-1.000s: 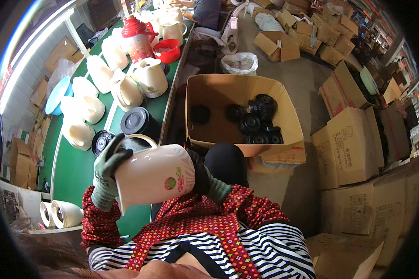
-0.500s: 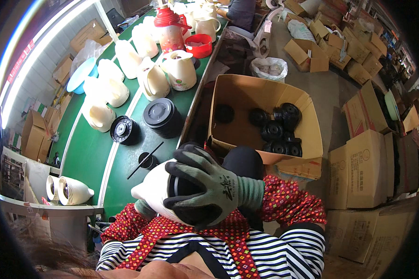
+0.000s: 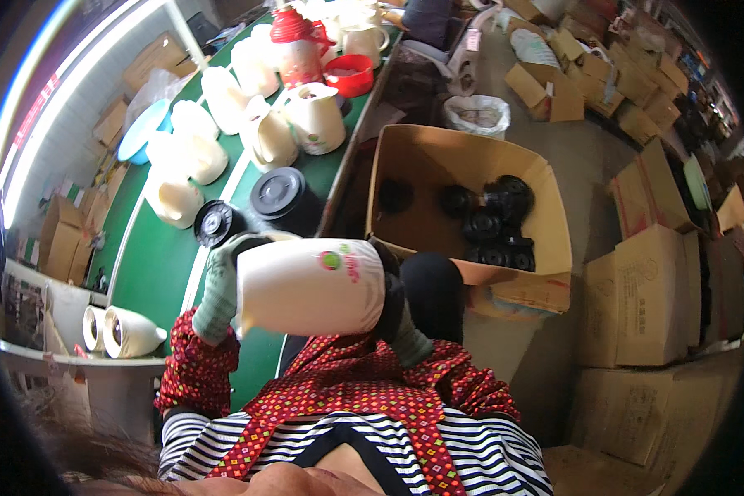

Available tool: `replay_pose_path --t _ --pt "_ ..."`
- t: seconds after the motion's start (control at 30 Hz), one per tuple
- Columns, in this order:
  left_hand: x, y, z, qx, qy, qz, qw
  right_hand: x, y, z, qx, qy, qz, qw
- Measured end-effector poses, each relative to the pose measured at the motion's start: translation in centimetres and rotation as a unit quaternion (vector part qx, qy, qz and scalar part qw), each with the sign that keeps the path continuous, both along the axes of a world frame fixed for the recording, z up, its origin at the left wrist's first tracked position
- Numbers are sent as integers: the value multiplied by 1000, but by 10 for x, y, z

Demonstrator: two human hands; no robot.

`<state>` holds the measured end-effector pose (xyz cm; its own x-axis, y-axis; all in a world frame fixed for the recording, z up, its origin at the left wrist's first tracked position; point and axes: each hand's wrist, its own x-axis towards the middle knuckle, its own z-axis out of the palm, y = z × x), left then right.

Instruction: The person assembles white kettles by inserting black circular components into the base and securing black lids on top. The person handles each kettle one at a time, places the assembled units on a green conveyor belt, and repeats the process with additional kettles.

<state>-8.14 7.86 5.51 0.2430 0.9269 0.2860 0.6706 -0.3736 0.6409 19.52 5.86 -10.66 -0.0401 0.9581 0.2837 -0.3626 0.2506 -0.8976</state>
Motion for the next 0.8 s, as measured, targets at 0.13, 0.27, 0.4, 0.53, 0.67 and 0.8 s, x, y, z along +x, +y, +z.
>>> replay_pose_path --t 0.13,0.27,0.4,0.53,0.67,0.8 --pt "10 9 18 31 222 53 973 3 4 35 26 -51 54 997" --pt "27 6 23 -104 246 6 964 14 13 91 283 -375 135 872" --pt "14 -10 41 -31 45 -59 997 17 17 124 278 -429 168 843" --pt "7 -25 39 12 139 -185 973 20 11 137 273 -509 157 802" --pt "13 -23 17 12 234 -201 951 12 -1 140 263 -560 138 774" --pt "7 -5 3 86 218 -261 936 -2 -8 140 254 -584 117 762"
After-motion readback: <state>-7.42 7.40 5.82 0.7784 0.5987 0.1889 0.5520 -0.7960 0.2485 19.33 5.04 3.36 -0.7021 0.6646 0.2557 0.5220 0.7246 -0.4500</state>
